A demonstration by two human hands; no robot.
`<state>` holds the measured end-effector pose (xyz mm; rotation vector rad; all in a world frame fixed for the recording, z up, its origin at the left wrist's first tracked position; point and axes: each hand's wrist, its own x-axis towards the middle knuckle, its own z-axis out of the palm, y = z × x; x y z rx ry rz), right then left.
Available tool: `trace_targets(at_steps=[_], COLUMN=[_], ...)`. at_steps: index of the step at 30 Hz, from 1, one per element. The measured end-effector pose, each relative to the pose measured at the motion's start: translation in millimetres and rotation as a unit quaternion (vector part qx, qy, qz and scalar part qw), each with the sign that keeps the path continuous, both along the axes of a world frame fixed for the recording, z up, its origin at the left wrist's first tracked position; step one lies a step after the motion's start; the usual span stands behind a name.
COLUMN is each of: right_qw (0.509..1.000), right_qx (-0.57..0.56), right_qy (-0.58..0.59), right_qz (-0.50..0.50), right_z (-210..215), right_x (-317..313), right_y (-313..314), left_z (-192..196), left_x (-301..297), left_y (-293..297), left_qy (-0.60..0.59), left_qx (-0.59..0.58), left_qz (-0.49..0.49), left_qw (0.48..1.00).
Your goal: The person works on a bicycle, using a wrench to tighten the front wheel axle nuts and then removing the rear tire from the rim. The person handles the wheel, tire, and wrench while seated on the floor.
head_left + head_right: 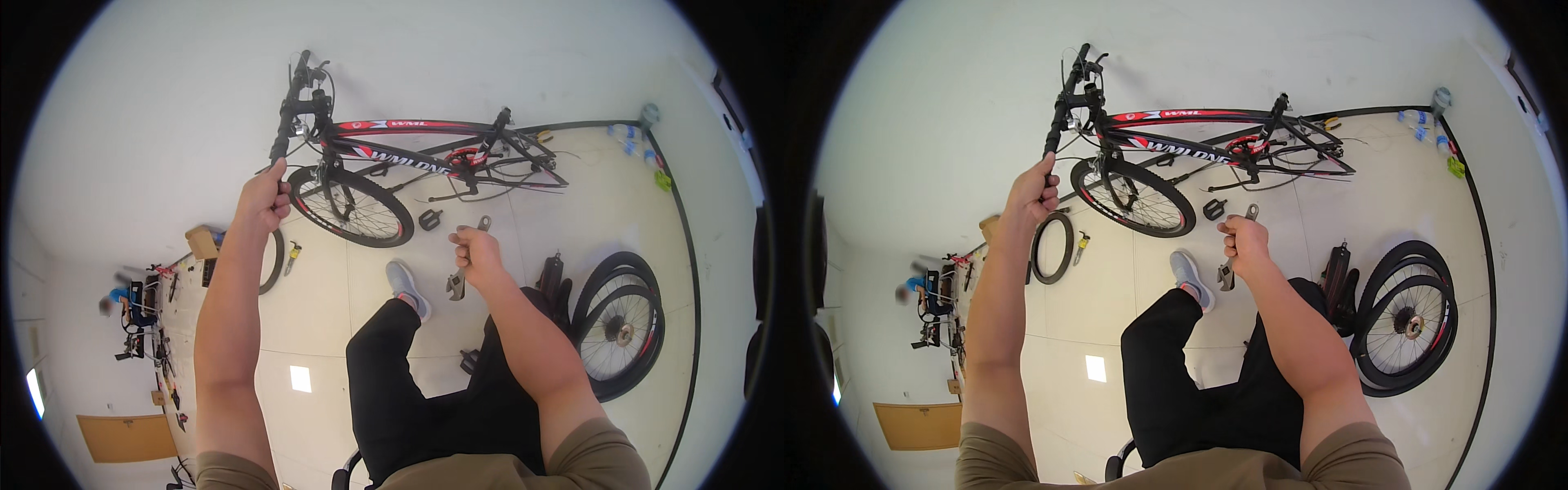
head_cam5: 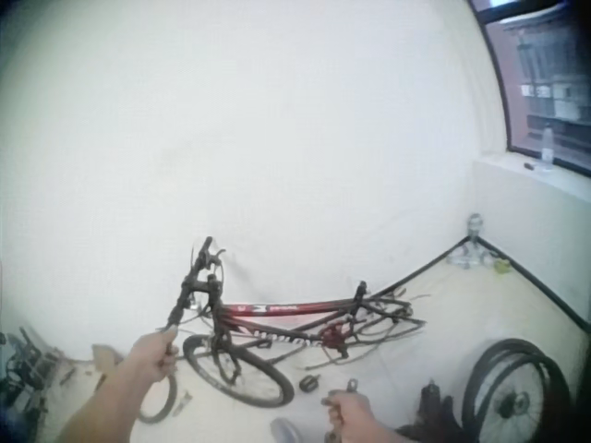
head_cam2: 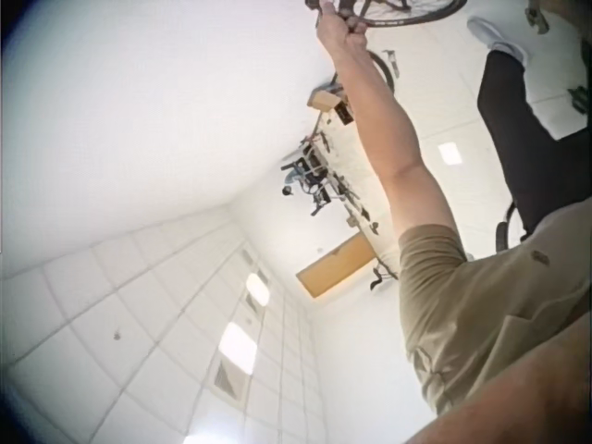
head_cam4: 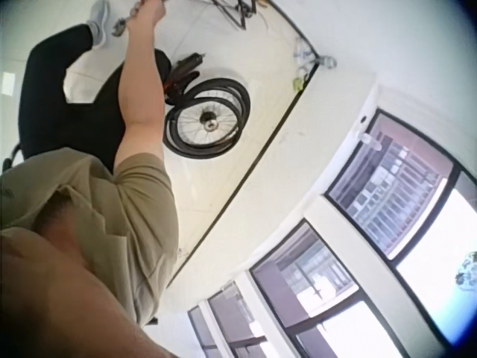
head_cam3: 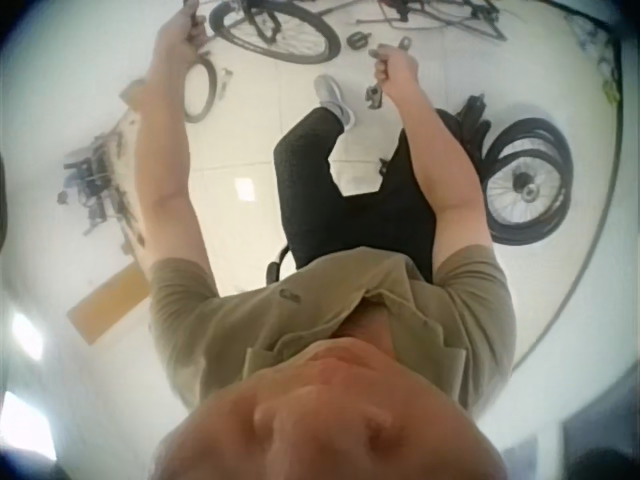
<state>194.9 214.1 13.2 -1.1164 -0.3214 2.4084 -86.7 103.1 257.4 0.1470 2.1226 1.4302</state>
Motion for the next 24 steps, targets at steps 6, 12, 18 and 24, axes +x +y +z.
trace_targets(at_steps=[6,12,18,24], right_qw=[1.0,0.997,0.985,0.961], right_qx=[0.014,0.045,0.096,0.144], right_qy=[-0.006,-0.057,-0.14,-0.234], right_qz=[-0.009,0.04,0.021,-0.029], right_z=[-6.5,-7.1,16.2,-1.3], right_x=[-8.9,-16.9,-29.7,-41.4], right_y=[8.7,10.4,5.4,4.4], left_z=[6.1,2.8,-0.5,10.4], left_x=[-38.1,-75.3,-107.2,-44.3], left_y=[-1.5,0.5,-30.1,-37.8], left_qy=[-0.044,-0.108,-0.085,-0.129], left_qx=[0.03,0.079,0.16,0.202], left_qz=[-0.014,-0.057,-0.093,0.058], left_qw=[0.999,0.989,0.979,0.969])
